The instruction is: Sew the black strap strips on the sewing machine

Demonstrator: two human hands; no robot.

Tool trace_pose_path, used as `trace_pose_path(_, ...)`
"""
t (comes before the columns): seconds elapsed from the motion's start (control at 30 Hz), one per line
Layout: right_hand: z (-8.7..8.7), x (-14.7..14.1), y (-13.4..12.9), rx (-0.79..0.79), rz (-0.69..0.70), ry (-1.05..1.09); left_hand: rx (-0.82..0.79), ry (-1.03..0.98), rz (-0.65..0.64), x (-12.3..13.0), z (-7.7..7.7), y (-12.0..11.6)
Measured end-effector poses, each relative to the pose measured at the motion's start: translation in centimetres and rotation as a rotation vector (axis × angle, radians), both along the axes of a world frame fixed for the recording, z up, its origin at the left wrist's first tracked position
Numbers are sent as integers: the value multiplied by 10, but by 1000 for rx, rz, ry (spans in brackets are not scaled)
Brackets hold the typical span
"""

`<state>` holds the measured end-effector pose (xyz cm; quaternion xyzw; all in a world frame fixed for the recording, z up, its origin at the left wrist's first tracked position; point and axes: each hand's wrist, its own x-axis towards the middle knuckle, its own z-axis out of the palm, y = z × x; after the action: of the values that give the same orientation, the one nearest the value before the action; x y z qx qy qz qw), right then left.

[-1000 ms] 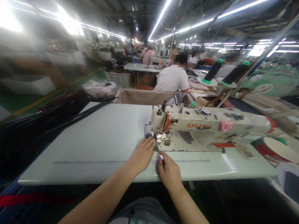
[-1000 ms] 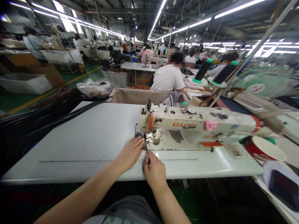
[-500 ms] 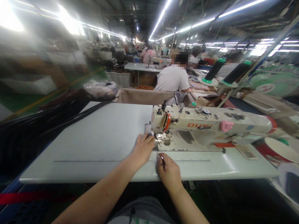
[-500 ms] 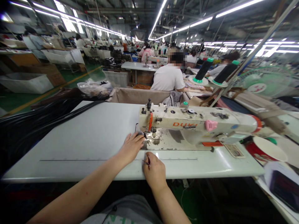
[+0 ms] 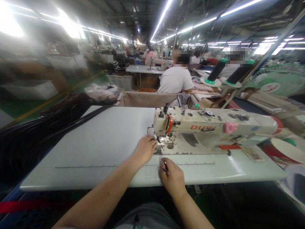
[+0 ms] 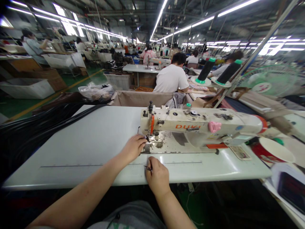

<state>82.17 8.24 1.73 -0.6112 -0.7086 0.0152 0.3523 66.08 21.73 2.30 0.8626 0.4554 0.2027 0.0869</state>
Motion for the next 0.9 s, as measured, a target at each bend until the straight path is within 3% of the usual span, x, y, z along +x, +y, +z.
trace_pose_path(0.17,0,-3,-3,43,-2,-52,-45,9,0,6,3,53)
trace_pose_path(0.3,-1,-3,-4,47,9,-105,-36,28,-73,12,1,77)
trace_pose_path(0.7,-1,-4,-5,45,10,-130,87,61,-186,14,4,73)
trace_pose_path(0.9,-1,-4,-5,50,1,-132,50,39,-214,8,6,78)
